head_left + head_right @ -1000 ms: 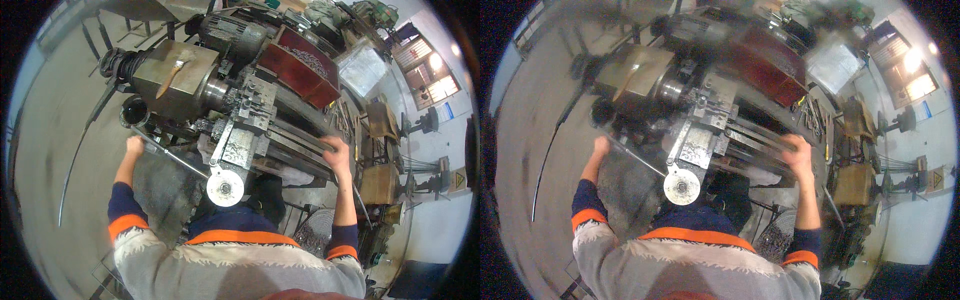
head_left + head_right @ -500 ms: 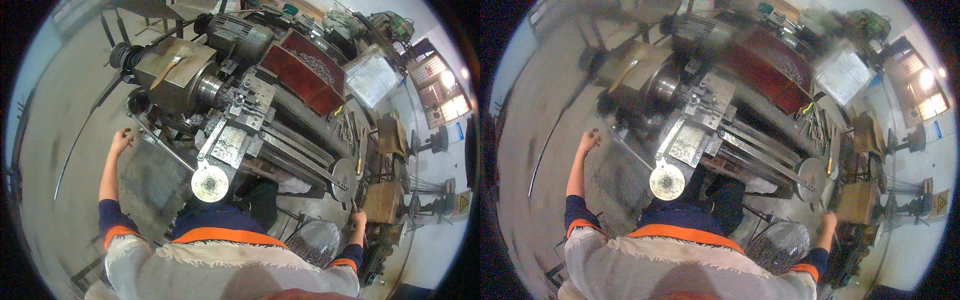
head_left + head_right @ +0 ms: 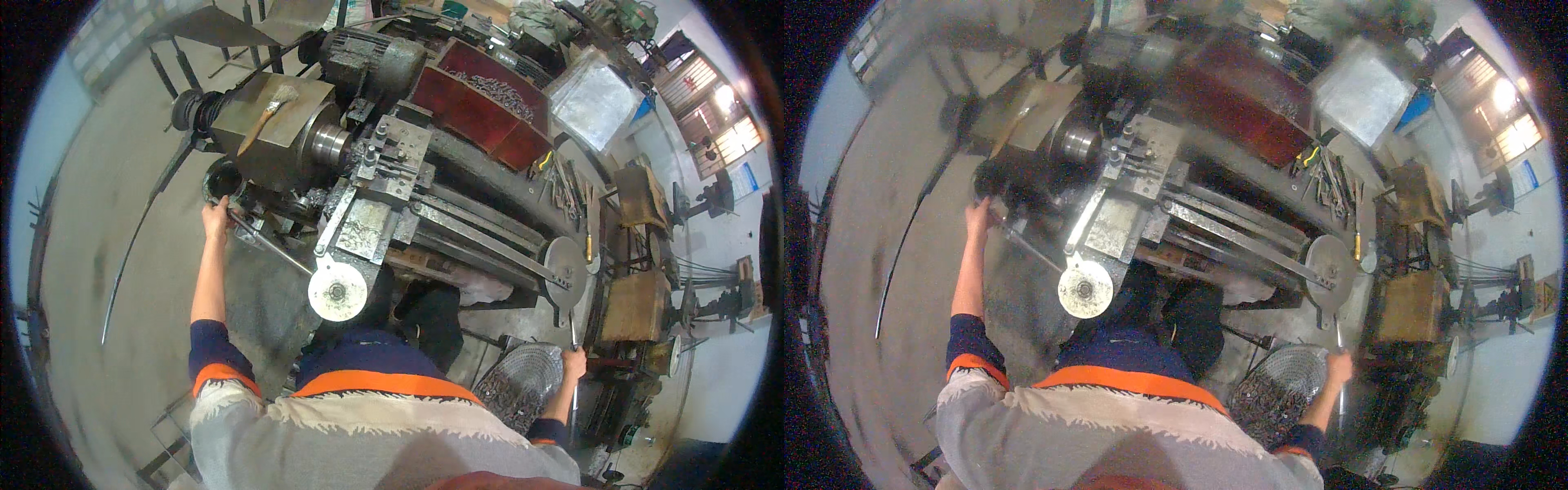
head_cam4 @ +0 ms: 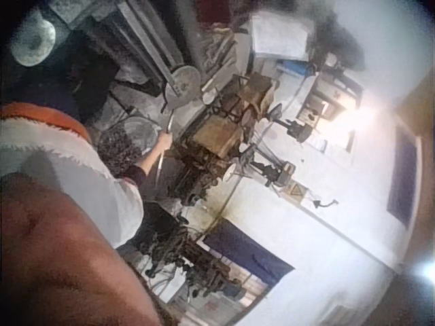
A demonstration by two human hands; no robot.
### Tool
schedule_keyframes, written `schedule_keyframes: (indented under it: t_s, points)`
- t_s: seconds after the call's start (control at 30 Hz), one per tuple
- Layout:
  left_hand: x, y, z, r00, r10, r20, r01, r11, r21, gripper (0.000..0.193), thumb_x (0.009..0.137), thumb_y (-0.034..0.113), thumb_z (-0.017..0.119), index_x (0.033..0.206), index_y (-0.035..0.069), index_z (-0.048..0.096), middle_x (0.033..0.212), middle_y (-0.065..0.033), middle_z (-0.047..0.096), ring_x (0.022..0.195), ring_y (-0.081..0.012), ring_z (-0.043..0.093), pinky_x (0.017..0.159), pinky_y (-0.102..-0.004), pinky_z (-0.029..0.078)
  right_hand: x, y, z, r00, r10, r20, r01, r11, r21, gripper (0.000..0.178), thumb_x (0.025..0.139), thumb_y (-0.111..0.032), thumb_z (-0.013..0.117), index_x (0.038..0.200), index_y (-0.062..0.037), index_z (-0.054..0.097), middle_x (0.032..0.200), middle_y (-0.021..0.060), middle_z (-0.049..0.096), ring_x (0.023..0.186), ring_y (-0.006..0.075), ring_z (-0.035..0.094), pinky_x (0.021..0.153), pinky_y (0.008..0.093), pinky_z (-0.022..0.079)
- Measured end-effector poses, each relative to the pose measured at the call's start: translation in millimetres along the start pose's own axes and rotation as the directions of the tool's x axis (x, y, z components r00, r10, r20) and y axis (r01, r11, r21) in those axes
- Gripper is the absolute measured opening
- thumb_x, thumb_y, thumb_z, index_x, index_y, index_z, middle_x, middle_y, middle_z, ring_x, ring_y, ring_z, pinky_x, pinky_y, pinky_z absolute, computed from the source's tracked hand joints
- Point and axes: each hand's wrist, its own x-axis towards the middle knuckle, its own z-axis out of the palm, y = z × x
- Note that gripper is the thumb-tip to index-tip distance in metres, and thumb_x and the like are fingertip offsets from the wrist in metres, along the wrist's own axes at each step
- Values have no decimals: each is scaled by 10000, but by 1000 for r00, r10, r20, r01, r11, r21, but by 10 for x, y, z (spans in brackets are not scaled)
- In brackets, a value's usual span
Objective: The person operates a metal lathe, repeatedly loading small metal parts into the chuck, engaging the machine, and removing the finished parts. The person uses a long metal rod to assist with loading and unloading the parts from the chuck.
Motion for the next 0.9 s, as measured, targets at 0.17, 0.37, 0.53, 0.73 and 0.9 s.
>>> schedule_keyframes:
  t_s: [0.17, 0.37, 0.53, 0.73, 0.9]
  points:
    - [254, -360, 109, 981, 85, -176, -97, 993, -65, 213, 801, 108, 588, 924, -45, 504, 674, -133, 594, 472, -197, 568, 398, -314, 438, -308, -79, -124, 989, 32, 142, -47, 993, 106, 408, 629, -236, 572, 990, -51, 608, 995, 217, 614, 940, 391, 583, 810, 456, 461]
    - [121, -230, 339, 975, 65, -210, -93, 987, -130, 360, 779, 4, 551, 1071, -32, 344, 686, -111, 547, 408, -170, 540, 371, -277, 477, -486, -151, -112, 987, 141, 73, -148, 984, 101, 409, 647, -265, 553, 971, -22, 611, 992, 225, 617, 950, 394, 581, 822, 446, 458]
    - [-2, -89, 437, 967, 46, -251, -81, 988, -134, 345, 777, 3, 549, 1058, -35, 351, 672, -112, 542, 408, -169, 538, 370, -282, 478, -544, -233, -226, 975, 204, 91, -212, 972, 98, 403, 653, -265, 550, 975, -31, 616, 1012, 218, 618, 955, 391, 583, 822, 443, 458]
    - [20, -115, 398, 970, 67, -235, -92, 991, -95, 290, 770, 36, 567, 988, -50, 397, 674, -120, 553, 440, -189, 552, 393, -302, 487, -573, -232, -207, 988, 152, 41, -156, 975, 158, 385, 645, -257, 546, 963, -54, 624, 976, 217, 625, 926, 394, 590, 812, 444, 459]
    - [-66, 12, 403, 974, 51, -222, -13, 986, 169, 257, 752, 90, 588, 935, -72, 512, 713, -124, 584, 496, -207, 567, 424, -330, 472, -612, -204, -177, 989, 146, 10, -146, 976, 160, 430, 634, -274, 546, 1006, -72, 626, 991, 202, 623, 937, 386, 587, 817, 450, 454]
